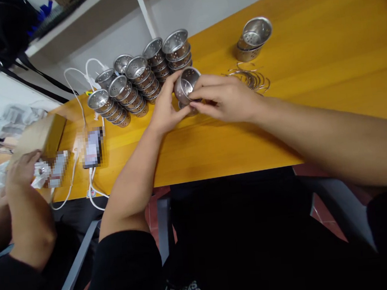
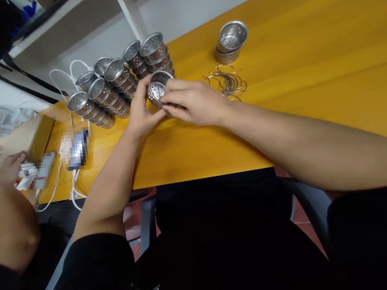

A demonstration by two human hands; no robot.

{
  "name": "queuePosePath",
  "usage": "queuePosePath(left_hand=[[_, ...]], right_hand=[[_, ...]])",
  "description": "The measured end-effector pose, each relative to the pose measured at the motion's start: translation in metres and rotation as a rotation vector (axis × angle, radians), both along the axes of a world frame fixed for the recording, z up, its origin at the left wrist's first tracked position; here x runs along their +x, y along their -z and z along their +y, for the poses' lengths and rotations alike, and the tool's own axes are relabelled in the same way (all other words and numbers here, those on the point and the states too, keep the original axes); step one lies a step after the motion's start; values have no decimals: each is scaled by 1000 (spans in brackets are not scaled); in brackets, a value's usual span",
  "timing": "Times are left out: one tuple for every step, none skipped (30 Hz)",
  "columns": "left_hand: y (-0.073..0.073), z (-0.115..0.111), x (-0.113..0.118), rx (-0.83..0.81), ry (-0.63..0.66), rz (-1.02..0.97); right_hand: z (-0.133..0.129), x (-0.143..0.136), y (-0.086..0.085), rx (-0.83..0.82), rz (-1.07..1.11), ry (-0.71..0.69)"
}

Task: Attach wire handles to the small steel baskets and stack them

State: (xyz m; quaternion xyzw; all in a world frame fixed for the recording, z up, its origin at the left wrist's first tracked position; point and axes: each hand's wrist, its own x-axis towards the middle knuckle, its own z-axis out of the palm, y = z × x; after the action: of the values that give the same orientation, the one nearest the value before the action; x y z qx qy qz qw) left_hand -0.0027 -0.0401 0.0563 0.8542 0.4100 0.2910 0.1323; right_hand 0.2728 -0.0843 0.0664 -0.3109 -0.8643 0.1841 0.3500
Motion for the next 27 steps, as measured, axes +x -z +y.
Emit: queuePosePath(left_hand=[[0, -1, 0, 4, -11, 18], [0, -1, 0, 6, -12, 26], [2, -1, -1, 9, 1, 22], [4, 0, 0, 12, 27, 8], [7, 1, 0, 16, 57, -8], [11, 4, 0, 24, 83, -24], [15, 7, -1, 41, 108, -42], [21, 12, -1, 66, 134, -61], [26, 17, -2, 96, 161, -78], [32, 23, -3, 127, 198, -96], [38, 29, -5, 151, 237, -109], [42, 34, -7, 167, 267, -117], [47, 39, -9, 177, 287, -121], [50, 42, -11, 181, 295, -122], [51, 44, -12, 184, 294, -123], [52, 45, -14, 184, 288, -126], [53, 45, -14, 181, 278, -130], [52, 45, -15, 175, 266, -135], [51, 44, -14, 169, 253, -141], [50, 43, -14, 163, 241, -146], [49, 43, -14, 159, 230, -151], [49, 43, -14, 158, 221, -155], [49, 43, -14, 157, 212, -157], [49, 44, -14, 155, 205, -159], [50, 45, -14, 150, 201, -161], [51, 47, -15, 145, 199, -162], [52, 48, -15, 137, 202, -163]], right_hand=[[2, 0, 4, 4, 3, -9], [5, 0, 7, 6, -3, -16], [8, 1, 9, 8, -13, -23], [11, 3, 12, 10, -22, -30], [14, 4, 14, 15, -24, -37], [16, 5, 16, 25, -15, -46], [18, 6, 18, 41, 3, -55], [20, 6, 20, 59, 30, -67], [22, 6, 22, 79, 60, -81], [24, 6, 23, 95, 88, -96], [26, 6, 25, 106, 110, -108], [28, 6, 27, 110, 125, -116], [29, 7, 28, 109, 132, -119], [31, 8, 29, 106, 130, -117], [33, 10, 30, 101, 120, -114], [35, 13, 30, 96, 107, -111], [36, 15, 30, 93, 94, -109], [38, 18, 30, 91, 84, -105], [39, 20, 30, 89, 76, -100], [40, 23, 30, 85, 71, -93], [40, 24, 30, 80, 69, -84], [41, 25, 30, 74, 72, -76], [42, 26, 30, 68, 79, -69], [42, 26, 30, 64, 91, -66], [43, 26, 30, 62, 107, -65], [43, 25, 30, 61, 124, -67], [44, 24, 31, 58, 138, -69]])
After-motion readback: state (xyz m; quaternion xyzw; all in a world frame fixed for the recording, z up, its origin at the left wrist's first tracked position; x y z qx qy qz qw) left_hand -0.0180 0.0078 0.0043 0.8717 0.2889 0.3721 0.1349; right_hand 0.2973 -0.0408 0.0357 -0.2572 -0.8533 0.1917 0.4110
